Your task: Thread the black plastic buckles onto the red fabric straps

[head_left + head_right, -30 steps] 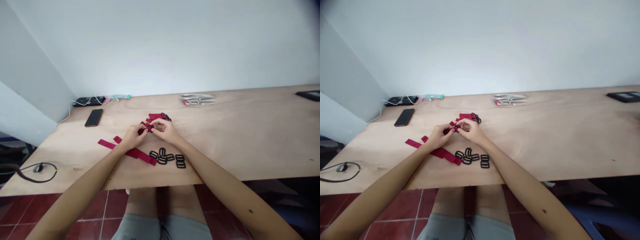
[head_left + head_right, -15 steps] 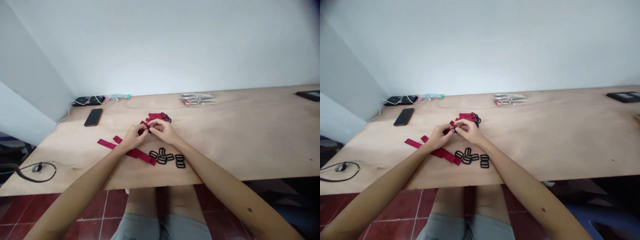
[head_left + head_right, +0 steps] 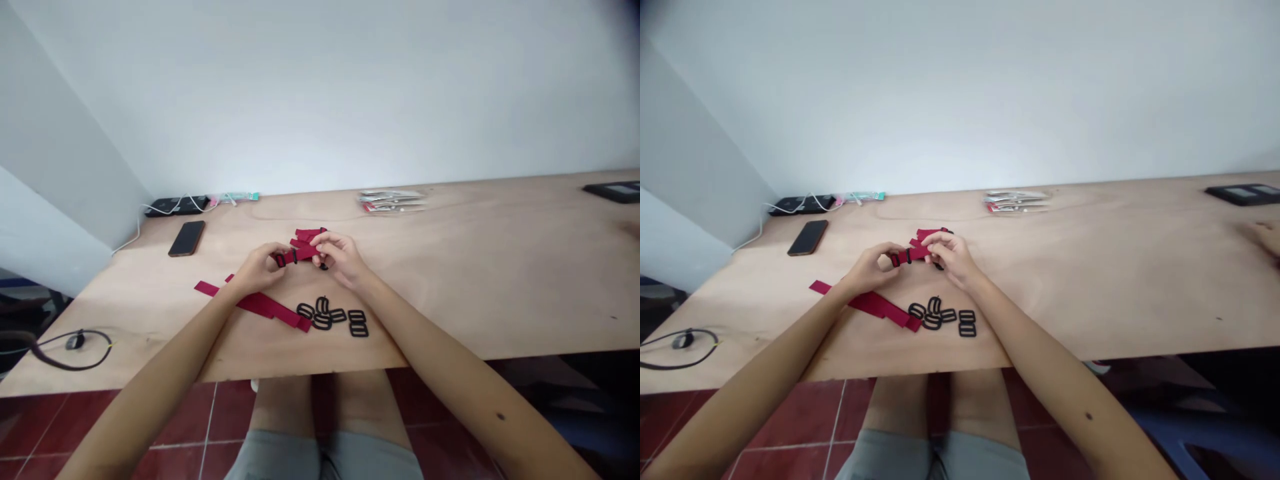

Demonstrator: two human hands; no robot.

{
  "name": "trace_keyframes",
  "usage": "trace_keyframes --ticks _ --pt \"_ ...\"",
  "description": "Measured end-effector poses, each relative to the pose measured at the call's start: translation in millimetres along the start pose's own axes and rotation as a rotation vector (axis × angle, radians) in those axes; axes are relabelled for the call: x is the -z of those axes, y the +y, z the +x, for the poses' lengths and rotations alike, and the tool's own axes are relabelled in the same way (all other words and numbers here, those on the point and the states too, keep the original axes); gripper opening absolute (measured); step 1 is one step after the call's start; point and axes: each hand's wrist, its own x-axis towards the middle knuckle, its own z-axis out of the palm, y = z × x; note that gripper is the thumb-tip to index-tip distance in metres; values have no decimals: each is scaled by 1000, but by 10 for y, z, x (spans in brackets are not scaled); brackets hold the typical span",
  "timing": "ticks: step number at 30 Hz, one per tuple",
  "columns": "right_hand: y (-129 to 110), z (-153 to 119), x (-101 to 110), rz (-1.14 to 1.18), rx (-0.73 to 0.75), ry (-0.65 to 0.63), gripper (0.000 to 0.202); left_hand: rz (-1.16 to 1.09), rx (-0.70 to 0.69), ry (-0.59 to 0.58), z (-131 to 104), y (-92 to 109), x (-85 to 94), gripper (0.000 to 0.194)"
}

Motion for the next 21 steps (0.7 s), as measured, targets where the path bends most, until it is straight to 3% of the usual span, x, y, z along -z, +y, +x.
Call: trace_keyframes --ticks 5,13,18,21 --pt "-59 16 27 175 -36 21 16 -83 41 55 12 97 56 36" --pt "-24 1 -53 80 -38 -84 29 -154 22 12 18 109 -44 44" --pt "-39 5 -46 107 58 -57 33 -163 41 11 30 95 -59 36" --pt "-16 3 -58 64 6 -88 40 -256 28 18 32 76 -85 39"
